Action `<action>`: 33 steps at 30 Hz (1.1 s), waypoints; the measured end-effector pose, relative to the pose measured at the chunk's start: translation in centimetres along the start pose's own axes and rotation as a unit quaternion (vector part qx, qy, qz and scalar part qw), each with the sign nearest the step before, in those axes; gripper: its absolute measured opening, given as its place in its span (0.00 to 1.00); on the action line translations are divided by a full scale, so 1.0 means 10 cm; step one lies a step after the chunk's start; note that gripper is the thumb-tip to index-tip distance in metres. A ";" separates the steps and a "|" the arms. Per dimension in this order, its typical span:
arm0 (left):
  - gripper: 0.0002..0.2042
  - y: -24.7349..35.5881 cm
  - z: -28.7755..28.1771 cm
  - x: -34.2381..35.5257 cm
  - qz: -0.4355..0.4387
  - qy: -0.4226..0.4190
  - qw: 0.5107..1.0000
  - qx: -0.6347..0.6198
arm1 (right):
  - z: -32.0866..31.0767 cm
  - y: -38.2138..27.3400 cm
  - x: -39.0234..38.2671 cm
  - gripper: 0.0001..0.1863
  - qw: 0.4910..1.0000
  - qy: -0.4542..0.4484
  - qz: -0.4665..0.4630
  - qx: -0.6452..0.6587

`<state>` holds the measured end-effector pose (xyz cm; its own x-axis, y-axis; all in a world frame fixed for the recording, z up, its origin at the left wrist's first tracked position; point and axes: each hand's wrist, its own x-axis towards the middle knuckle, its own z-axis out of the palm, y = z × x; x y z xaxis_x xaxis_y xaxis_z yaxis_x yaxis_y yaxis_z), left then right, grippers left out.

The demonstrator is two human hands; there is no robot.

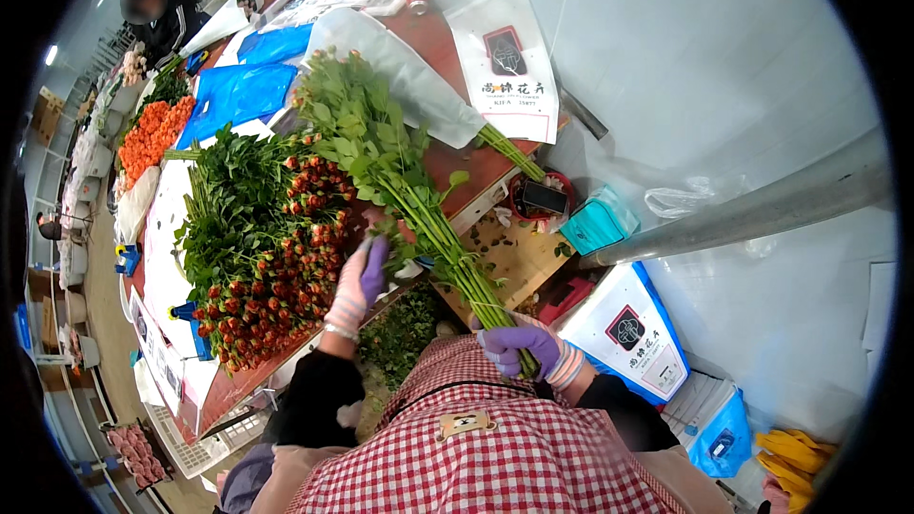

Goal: The person gathers and arranges bouquets of red and white roses on a table. They remove leaves from the stems, align the flowers, and wrap them in white paper. The person works alongside others in a flower preparation area.

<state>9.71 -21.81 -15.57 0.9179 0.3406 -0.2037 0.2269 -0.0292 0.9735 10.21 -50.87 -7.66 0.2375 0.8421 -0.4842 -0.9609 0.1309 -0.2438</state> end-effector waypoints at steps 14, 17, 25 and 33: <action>0.13 0.46 -0.23 -0.76 -0.115 -0.304 0.898 0.297 | -0.21 0.14 0.16 0.13 0.992 -0.010 -0.019 0.126; 0.21 0.40 -0.51 -0.71 -0.027 -0.326 0.666 0.670 | -0.17 0.10 0.15 0.15 0.999 0.037 0.002 0.016; 0.38 0.31 0.72 -0.42 -0.136 -0.166 0.928 0.305 | 0.08 0.20 0.27 0.22 0.905 0.218 -0.053 -0.362; 0.09 0.11 0.72 -0.23 -0.050 -0.064 0.869 0.488 | -0.47 0.46 0.46 0.28 0.789 0.303 -0.058 -0.531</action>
<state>10.19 -29.44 -14.83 0.8923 0.2811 -0.3533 0.4179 -0.8103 0.4108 7.57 -48.85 -14.96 0.6492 0.4089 -0.6414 -0.3431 -0.5951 -0.7267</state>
